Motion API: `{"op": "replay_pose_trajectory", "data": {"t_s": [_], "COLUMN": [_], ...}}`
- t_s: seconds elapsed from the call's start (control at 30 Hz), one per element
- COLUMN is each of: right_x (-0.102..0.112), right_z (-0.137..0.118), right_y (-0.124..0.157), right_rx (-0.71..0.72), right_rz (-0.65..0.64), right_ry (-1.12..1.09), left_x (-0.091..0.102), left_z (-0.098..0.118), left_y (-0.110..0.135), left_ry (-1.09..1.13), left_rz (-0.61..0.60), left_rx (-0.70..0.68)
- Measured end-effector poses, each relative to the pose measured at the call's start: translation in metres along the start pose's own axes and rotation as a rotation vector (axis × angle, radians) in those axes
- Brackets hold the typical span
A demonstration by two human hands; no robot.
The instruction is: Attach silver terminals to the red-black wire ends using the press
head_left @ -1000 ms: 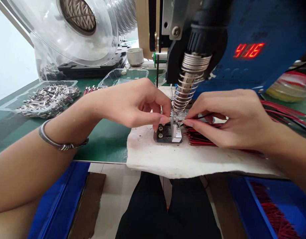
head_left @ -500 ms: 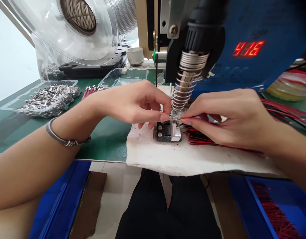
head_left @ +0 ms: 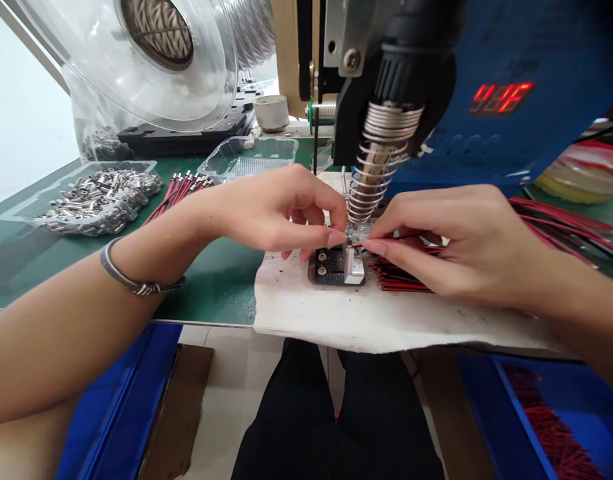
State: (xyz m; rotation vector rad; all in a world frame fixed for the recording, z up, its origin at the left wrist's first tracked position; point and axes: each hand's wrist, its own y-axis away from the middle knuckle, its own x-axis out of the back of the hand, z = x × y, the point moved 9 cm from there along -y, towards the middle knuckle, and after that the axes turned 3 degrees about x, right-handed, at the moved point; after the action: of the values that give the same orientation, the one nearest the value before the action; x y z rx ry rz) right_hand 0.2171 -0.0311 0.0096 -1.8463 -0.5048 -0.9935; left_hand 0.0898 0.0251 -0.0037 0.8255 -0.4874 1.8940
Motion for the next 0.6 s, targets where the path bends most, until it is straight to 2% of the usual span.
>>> {"op": "replay_pose_trajectory", "data": {"t_s": [0.13, 0.3, 0.6], "right_x": [-0.0018, -0.0023, -0.003], "right_z": [0.0021, 0.0058, 0.0098], "right_y": [-0.0006, -0.0001, 0.0031], "right_rx": [-0.039, -0.06, -0.193], "right_rz": [0.003, 0.011, 0.031], "right_ry": [-0.01, -0.009, -0.092], "left_x": [-0.0011, -0.0015, -0.0019], "left_z": [0.0044, -0.0009, -0.0014], "left_y": [-0.0007, -0.0007, -0.0012], "left_ry": [-0.042, -0.001, -0.005], "left_rz": [-0.012, -0.018, -0.021], "left_rx": [-0.02, 0.001, 0.023]}}
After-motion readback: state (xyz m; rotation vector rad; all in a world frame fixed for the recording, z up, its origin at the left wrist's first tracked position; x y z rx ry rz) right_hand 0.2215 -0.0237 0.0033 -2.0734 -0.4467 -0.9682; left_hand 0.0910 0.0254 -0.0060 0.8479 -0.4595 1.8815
